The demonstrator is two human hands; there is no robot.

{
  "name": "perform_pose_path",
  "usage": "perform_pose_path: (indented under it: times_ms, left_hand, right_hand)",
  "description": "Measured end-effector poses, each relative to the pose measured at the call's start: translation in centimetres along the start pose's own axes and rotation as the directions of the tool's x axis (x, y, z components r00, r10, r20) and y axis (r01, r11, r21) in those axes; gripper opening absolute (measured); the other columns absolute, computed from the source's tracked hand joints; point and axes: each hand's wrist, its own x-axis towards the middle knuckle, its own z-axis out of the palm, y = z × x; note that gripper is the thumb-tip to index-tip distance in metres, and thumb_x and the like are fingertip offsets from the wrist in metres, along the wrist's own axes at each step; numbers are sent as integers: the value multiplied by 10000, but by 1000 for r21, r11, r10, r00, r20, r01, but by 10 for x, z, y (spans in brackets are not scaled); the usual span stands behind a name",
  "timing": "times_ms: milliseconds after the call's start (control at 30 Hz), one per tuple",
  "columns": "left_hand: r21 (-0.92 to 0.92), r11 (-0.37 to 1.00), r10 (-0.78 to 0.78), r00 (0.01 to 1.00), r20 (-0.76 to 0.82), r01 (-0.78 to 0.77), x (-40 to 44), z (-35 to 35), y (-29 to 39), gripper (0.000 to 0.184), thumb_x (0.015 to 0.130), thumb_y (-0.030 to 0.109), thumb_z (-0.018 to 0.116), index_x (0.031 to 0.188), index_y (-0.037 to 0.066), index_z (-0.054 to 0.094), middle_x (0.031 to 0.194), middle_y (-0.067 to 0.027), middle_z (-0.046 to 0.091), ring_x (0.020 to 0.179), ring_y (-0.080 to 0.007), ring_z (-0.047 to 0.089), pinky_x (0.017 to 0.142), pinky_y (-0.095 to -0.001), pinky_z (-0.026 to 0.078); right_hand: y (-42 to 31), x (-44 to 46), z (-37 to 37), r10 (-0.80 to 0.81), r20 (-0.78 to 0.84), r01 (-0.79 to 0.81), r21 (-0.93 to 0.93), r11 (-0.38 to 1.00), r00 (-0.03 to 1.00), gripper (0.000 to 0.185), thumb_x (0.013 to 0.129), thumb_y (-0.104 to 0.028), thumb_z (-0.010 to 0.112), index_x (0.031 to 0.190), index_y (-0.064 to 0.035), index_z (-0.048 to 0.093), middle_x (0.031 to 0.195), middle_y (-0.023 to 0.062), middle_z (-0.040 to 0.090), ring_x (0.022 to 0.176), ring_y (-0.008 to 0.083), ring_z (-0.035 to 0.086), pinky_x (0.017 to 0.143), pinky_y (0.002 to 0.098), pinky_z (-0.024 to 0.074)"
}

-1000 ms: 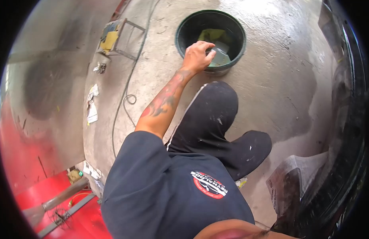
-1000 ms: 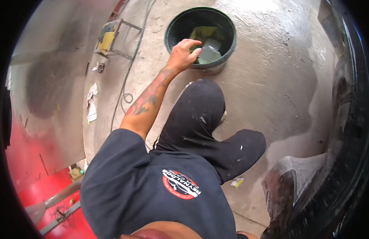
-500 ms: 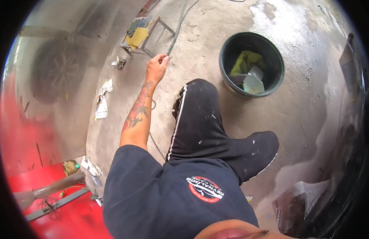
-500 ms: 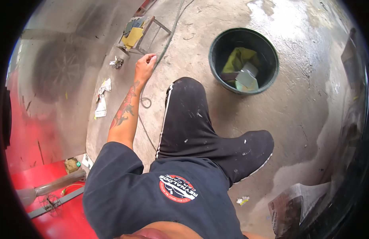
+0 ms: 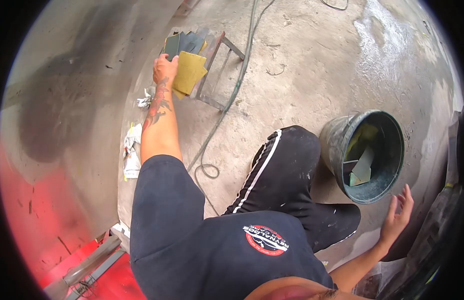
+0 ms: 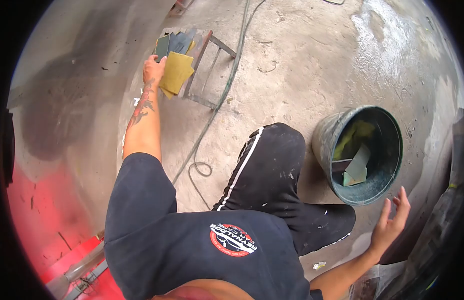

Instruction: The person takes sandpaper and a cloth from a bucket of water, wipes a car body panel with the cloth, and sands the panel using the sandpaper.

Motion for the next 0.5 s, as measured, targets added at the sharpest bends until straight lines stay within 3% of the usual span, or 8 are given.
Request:
perform_pose_path:
  times_ms: [100, 300, 400, 433, 467, 500]
  left_hand:
    - [18, 998, -63, 996, 56, 62, 27, 12, -2, 530, 818, 475, 732, 1226, 147, 655, 1260, -120, 627, 1208, -315, 582, 971, -456, 492]
    - [88, 995, -66, 985, 158, 53, 39, 7, -2, 440, 836, 455, 696, 1177, 177, 688, 1070, -95, 735, 999, -348, 686, 888, -473, 526]
    - [-45, 999, 25, 997, -75, -28, 43, 13, -19, 311, 925, 339, 625, 1149, 127, 665, 958, -104, 757, 893, -320, 717, 776, -450, 539]
    - [-385, 923, -22, 1000, -9, 17, 40, 9, -14, 285, 953, 311, 599, 1161, 123, 648, 1003, -109, 751, 911, -306, 717, 786, -433, 532]
    - [-674, 735, -40, 996, 74, 79, 35, 3, -9, 260, 981, 282, 572, 1173, 118, 631, 1048, -113, 744, 930, -291, 718, 795, -416, 526]
    - [-874, 459, -23, 985, 169, 161, 27, -4, -3, 236, 1009, 254, 546, 1186, 113, 613, 1093, -117, 738, 948, -277, 719, 804, -399, 519]
  right_hand:
    - [-39, 17, 40, -9, 141, 10, -7, 1000, 990, 460, 893, -16, 655, 1345, -33, 572, 1194, 121, 624, 961, 229, 609, 873, 338, 487]
    - [-73, 30, 71, 89, 270, -99, 21, 995, 959, 465, 901, -45, 657, 1357, -47, 569, 1219, 115, 609, 963, 246, 607, 864, 346, 493]
    - [-81, 37, 72, 92, 267, -99, 11, 995, 959, 456, 902, -50, 651, 1352, -53, 575, 1228, 118, 606, 973, 247, 610, 873, 350, 499]
    - [-82, 40, 74, 93, 257, -101, 19, 995, 962, 455, 901, -50, 649, 1350, -54, 576, 1229, 120, 605, 976, 247, 611, 875, 351, 501]
    - [-83, 42, 78, 85, 238, -100, 50, 994, 967, 455, 899, -49, 648, 1348, -54, 578, 1230, 123, 604, 979, 247, 612, 877, 352, 502]
    - [-84, 43, 81, 84, 220, -103, 75, 992, 972, 454, 897, -48, 648, 1346, -55, 580, 1231, 126, 603, 982, 247, 613, 878, 353, 504]
